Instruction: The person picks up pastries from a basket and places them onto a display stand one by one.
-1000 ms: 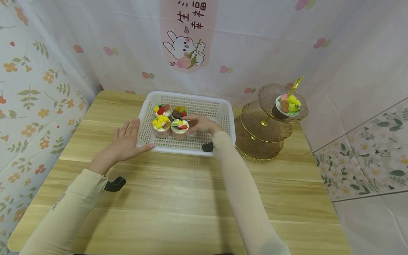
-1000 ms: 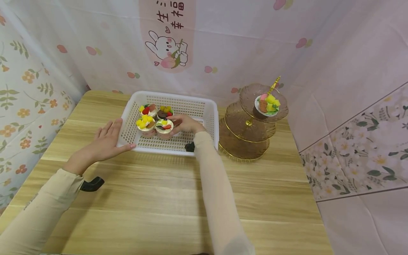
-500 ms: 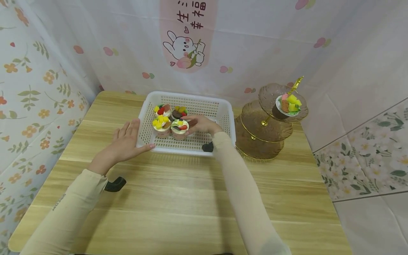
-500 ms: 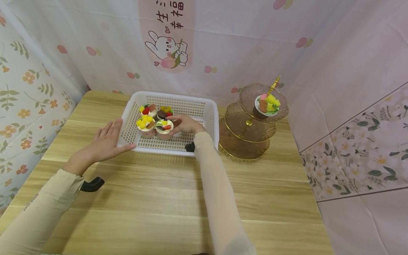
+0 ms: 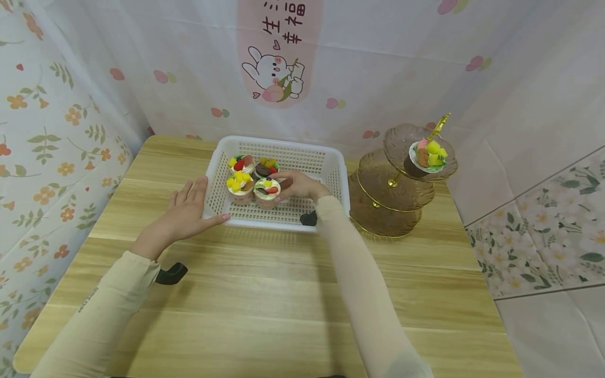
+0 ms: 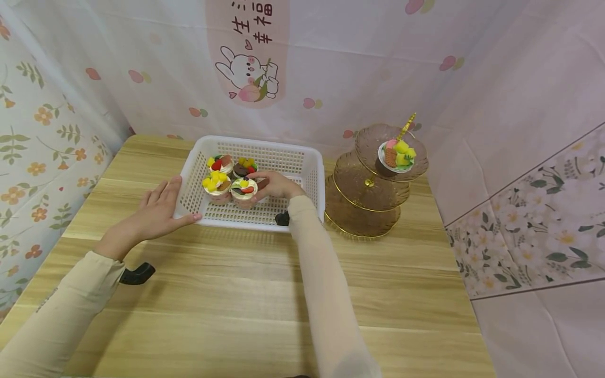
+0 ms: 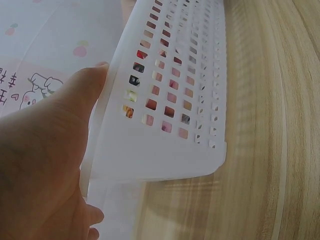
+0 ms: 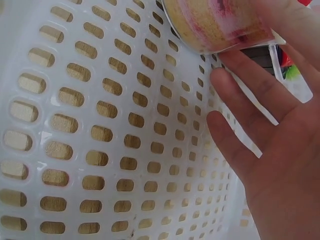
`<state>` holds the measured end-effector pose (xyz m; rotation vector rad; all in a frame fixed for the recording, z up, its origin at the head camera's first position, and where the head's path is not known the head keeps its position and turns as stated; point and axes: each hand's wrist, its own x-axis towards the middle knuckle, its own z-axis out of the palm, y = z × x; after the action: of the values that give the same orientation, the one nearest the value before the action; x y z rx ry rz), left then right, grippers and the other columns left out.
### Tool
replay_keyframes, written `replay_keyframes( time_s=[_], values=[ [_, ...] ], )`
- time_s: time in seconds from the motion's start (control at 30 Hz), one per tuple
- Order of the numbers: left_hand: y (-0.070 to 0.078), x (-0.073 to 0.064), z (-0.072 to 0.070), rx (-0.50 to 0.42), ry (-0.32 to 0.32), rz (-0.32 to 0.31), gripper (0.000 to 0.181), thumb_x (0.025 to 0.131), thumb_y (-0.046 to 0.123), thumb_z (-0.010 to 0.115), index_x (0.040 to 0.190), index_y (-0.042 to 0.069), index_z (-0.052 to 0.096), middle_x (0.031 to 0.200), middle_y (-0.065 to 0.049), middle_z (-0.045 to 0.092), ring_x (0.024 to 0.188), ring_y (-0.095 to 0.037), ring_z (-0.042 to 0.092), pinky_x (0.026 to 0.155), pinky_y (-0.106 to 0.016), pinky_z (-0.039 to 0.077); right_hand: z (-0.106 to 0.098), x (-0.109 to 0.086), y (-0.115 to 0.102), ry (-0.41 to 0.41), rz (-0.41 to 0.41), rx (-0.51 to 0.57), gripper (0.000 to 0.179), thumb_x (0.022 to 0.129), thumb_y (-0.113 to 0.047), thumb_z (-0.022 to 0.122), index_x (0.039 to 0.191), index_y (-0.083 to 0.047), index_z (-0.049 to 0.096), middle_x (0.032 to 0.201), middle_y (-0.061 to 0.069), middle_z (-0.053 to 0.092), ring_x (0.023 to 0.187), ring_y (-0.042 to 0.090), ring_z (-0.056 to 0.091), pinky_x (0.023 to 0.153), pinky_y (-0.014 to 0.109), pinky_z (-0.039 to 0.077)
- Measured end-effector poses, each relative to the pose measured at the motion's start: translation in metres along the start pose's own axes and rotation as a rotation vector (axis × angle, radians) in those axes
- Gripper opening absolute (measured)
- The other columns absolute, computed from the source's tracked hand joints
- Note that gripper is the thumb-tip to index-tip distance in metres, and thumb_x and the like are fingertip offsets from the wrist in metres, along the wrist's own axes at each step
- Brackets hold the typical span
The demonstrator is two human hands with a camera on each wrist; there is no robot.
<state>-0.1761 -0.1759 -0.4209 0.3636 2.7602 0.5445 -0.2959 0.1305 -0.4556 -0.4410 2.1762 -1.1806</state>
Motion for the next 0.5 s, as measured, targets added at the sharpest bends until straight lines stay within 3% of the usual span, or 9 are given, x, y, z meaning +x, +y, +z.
replay_keyframes(
  time_s=[0.5],
  values=[
    [-0.0009,0.0005,-0.0003,-0.009,0.005,0.001,0.119,0.088,0.074,0.05,0.156,-0.001,-0.013,0.165,-0.028,-0.005,0.151,-0.051,-0.004,0.116,-0.072,-0.003,-0.0003,-0.0009,-0.0012,0.067,0.034,-0.024,0.071,0.079,-0.014,0.083,0.143,-0.021,0.052,0.133,0.013,0.065,0.126,0.027,0.061,0.112,0.047,0.043]
  ],
)
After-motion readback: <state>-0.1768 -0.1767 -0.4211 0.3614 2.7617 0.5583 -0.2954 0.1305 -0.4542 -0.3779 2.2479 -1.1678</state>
